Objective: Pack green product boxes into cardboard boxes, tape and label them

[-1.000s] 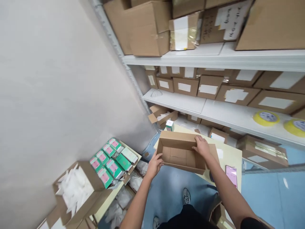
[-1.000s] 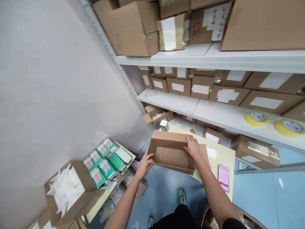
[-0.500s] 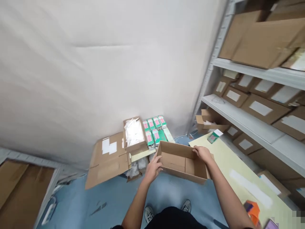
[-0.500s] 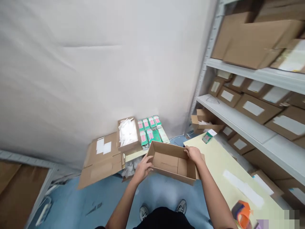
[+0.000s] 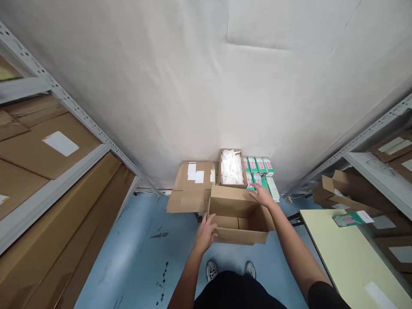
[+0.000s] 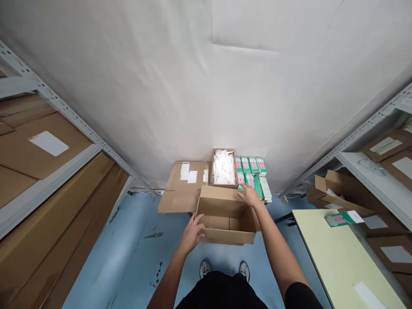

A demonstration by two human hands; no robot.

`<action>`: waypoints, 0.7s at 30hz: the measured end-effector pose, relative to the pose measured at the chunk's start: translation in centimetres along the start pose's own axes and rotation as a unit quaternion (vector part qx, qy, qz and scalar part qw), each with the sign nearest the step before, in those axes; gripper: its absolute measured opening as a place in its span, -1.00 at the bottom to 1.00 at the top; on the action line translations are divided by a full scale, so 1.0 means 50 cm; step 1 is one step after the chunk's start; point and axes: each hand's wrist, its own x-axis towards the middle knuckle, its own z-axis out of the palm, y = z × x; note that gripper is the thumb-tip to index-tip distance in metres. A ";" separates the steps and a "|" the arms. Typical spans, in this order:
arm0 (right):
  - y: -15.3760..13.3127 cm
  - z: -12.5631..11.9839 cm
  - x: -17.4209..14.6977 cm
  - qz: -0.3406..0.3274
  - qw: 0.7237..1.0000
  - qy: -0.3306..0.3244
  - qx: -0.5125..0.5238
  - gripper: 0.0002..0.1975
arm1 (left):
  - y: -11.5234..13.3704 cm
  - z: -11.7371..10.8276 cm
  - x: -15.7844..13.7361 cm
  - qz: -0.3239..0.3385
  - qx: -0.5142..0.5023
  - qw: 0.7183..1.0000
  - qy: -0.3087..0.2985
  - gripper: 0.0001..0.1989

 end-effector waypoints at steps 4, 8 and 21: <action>-0.066 0.026 0.095 0.015 1.000 0.021 0.000 -0.49 | -0.053 -0.017 -0.012 -0.040 0.003 0.999 0.010 -0.81; -0.074 0.069 0.194 0.044 0.999 -0.004 0.003 -0.48 | -0.070 -0.015 -0.003 -0.064 0.015 0.998 0.006 -0.80; -0.066 0.256 0.438 0.007 0.976 -0.215 0.036 -0.09 | -0.052 0.032 0.048 -0.114 -0.001 0.994 0.006 -0.81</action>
